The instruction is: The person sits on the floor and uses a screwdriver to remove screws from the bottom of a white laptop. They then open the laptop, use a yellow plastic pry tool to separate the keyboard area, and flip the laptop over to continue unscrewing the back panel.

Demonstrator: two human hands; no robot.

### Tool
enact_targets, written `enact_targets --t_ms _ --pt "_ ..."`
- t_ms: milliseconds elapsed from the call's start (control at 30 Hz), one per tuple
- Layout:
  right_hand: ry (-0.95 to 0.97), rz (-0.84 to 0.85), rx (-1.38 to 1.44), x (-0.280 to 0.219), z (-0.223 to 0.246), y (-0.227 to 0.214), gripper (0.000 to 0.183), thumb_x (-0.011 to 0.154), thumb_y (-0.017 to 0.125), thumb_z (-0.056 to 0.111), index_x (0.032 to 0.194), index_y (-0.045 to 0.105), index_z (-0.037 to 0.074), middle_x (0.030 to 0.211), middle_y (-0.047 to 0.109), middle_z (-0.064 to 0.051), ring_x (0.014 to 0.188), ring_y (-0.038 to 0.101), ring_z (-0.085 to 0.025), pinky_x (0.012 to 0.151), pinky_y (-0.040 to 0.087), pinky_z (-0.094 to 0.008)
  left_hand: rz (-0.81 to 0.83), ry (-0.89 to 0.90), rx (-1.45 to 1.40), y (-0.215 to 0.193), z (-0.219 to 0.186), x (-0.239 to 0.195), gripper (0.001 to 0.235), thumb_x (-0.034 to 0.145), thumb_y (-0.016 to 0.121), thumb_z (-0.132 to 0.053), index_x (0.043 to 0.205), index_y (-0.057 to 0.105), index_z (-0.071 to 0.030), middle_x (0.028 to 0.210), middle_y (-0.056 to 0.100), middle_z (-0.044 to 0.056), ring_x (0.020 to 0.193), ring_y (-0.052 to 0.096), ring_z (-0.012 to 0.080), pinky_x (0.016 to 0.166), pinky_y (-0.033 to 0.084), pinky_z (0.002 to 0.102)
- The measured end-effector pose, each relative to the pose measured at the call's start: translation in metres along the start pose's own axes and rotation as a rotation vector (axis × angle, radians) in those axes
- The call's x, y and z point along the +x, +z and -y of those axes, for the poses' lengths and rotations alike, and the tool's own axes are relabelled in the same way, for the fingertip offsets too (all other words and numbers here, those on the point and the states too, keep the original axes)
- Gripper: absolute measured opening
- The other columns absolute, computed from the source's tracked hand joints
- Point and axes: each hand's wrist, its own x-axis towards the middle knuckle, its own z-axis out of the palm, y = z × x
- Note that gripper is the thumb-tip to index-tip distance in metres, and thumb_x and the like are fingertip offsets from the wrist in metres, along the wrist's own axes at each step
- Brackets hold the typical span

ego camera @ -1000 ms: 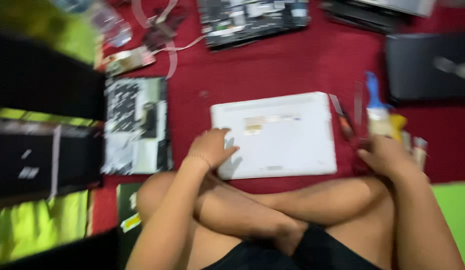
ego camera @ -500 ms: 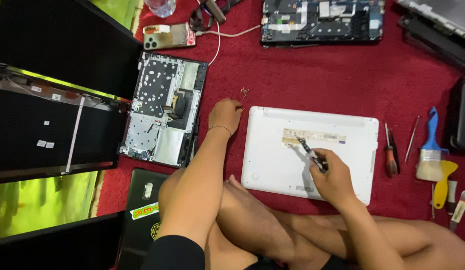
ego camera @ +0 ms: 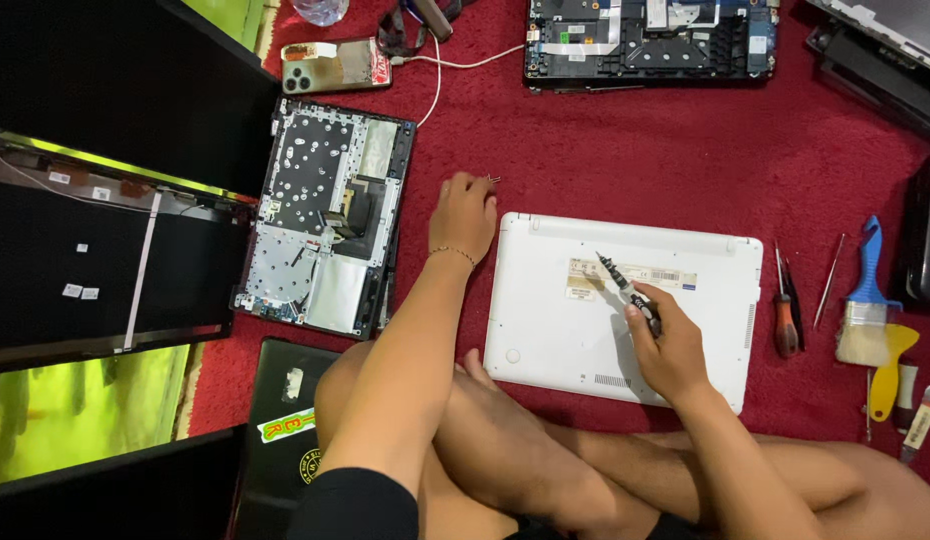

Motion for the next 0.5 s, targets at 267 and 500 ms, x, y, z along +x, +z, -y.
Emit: enact_targets --t_ms 267,500 --pt "0.018 0.049 -0.037 0.007 -0.001 -0.001 0.041 0.110 0.062 0.036 0.145 0.068 0.015 0.124 0.079 -0.020 0.117 0.074 -0.043 0.101 0.058 -0.055 -0.092 0.057 0.156 0.044 0.018 0.049 0.021 0.102 0.069 -0.026 0.116 0.080 -0.015 0.122 0.063 0.008 0.127 0.059 0.0318 0.090 0.064 0.046" --pt "0.081 0.099 -0.086 0.009 0.006 -0.003 0.045 0.108 0.063 0.042 0.147 0.066 0.020 0.120 0.079 -0.018 0.114 0.075 -0.042 0.097 0.060 -0.054 -0.086 0.039 0.223 0.042 0.009 0.037 0.016 0.099 0.070 -0.021 0.110 0.077 -0.011 0.128 0.061 0.010 0.130 0.057 0.0331 0.090 0.064 0.048"
